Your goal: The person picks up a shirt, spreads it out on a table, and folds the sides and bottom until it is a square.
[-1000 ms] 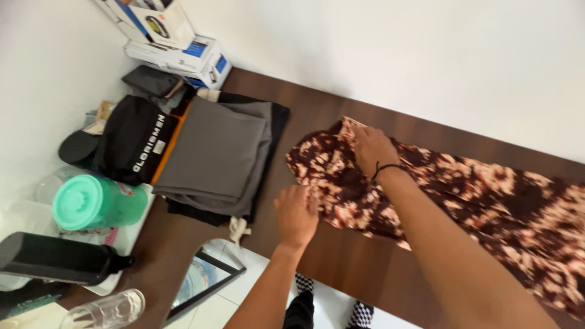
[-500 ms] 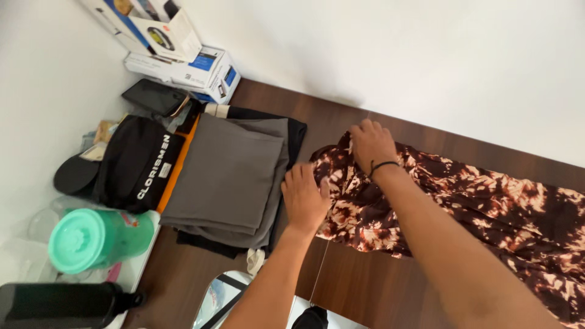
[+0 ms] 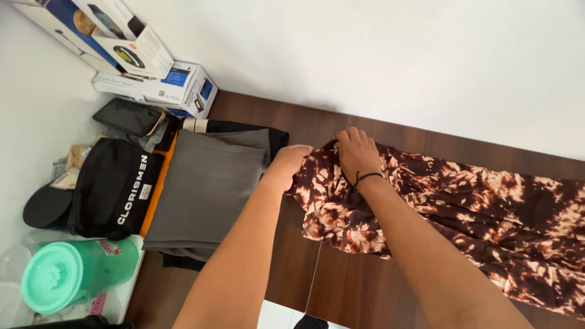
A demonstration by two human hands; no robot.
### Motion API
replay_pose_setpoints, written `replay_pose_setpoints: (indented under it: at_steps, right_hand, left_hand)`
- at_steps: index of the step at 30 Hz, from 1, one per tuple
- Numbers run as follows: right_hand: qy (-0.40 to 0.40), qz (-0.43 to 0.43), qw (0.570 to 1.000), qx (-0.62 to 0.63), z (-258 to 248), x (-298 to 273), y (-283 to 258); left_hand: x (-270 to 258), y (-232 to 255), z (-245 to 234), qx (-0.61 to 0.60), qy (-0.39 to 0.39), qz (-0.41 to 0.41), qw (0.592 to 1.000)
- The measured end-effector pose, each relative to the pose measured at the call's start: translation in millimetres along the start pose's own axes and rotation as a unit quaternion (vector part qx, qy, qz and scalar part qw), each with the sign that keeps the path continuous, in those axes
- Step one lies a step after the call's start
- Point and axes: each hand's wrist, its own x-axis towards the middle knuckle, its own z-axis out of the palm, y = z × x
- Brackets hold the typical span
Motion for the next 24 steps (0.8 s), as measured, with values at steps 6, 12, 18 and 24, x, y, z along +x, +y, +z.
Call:
replay_pose_setpoints:
  at_steps: [6, 12, 18, 24]
  right_hand:
    - [0.014, 0.029, 0.998, 0.047, -3.0, 2.4, -2.9]
    - [0.044, -0.013, 0.998, 0.032, -5.7, -2.2, -7.4]
    - [0.010, 0.054, 0.994, 0.096, -4.3, -7.6, -16.7]
    - [0.071, 0.138, 0.988, 0.003, 14.2, -65.9, -9.2]
  left_hand:
    - [-18.3, 9.1, 1.7, 0.273, 0.017, 0.029, 0.961]
    - [-54.5, 43.7, 20.7, 0.573, 0.106, 0.069, 0.810]
    - [-87.3, 43.9, 27.5, 0.625, 0.198, 0.260, 0.709]
    - [-100.1, -48.5, 66.2, 0.611, 0.058, 0.450, 0.648]
